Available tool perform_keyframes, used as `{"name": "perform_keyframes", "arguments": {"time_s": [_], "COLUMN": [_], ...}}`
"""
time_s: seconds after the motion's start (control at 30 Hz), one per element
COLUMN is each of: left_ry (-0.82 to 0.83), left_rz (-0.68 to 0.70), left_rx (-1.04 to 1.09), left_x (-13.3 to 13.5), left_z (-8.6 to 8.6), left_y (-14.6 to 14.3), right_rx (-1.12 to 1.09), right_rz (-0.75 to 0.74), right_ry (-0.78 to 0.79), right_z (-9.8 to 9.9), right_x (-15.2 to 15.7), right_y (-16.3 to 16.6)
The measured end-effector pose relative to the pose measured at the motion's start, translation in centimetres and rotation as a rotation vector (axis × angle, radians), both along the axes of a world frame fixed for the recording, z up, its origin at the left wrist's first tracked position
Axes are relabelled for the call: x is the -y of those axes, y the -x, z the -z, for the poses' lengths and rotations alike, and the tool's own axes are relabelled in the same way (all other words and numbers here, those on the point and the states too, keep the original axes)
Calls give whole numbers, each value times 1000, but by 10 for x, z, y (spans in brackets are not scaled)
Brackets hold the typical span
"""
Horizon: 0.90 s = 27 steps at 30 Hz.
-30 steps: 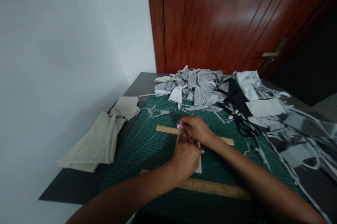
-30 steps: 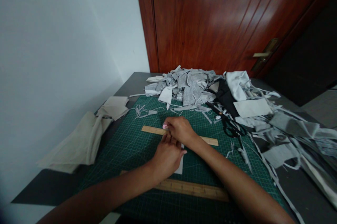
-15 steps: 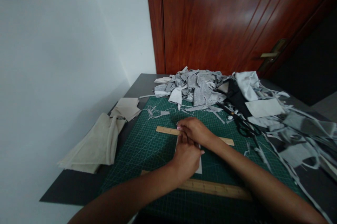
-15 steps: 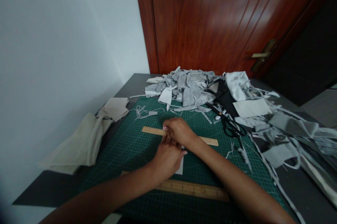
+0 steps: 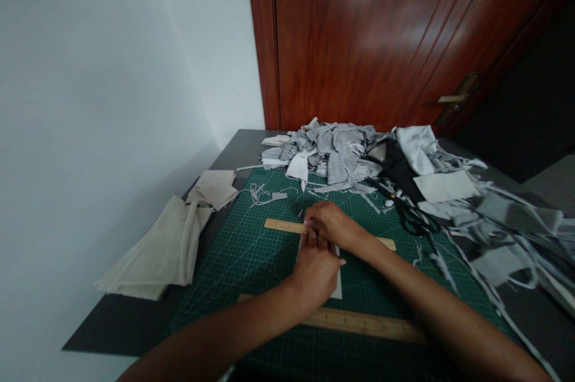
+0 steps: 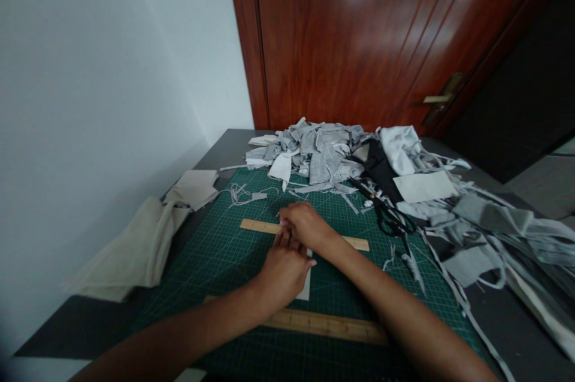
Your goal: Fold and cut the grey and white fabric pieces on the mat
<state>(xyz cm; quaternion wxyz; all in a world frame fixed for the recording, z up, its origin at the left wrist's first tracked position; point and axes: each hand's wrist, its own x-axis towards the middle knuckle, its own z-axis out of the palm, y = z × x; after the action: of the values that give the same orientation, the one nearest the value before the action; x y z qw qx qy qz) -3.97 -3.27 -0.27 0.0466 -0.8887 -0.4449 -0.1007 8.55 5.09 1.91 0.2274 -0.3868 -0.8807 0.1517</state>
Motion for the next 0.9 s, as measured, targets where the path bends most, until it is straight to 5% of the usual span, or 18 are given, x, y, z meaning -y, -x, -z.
{"name": "perform_keyframes", "arguments": {"time_s": [0.9], "left_ry": [-9], "left_rz": [5], "left_rx": [-92], "left_x": [0], "left_z": [-4], "left_y": [-1], "right_rx": [546], "right_rz": [199], "right_ry": [105], "right_z": [-50], "right_x": [23], "right_y": [-17]}}
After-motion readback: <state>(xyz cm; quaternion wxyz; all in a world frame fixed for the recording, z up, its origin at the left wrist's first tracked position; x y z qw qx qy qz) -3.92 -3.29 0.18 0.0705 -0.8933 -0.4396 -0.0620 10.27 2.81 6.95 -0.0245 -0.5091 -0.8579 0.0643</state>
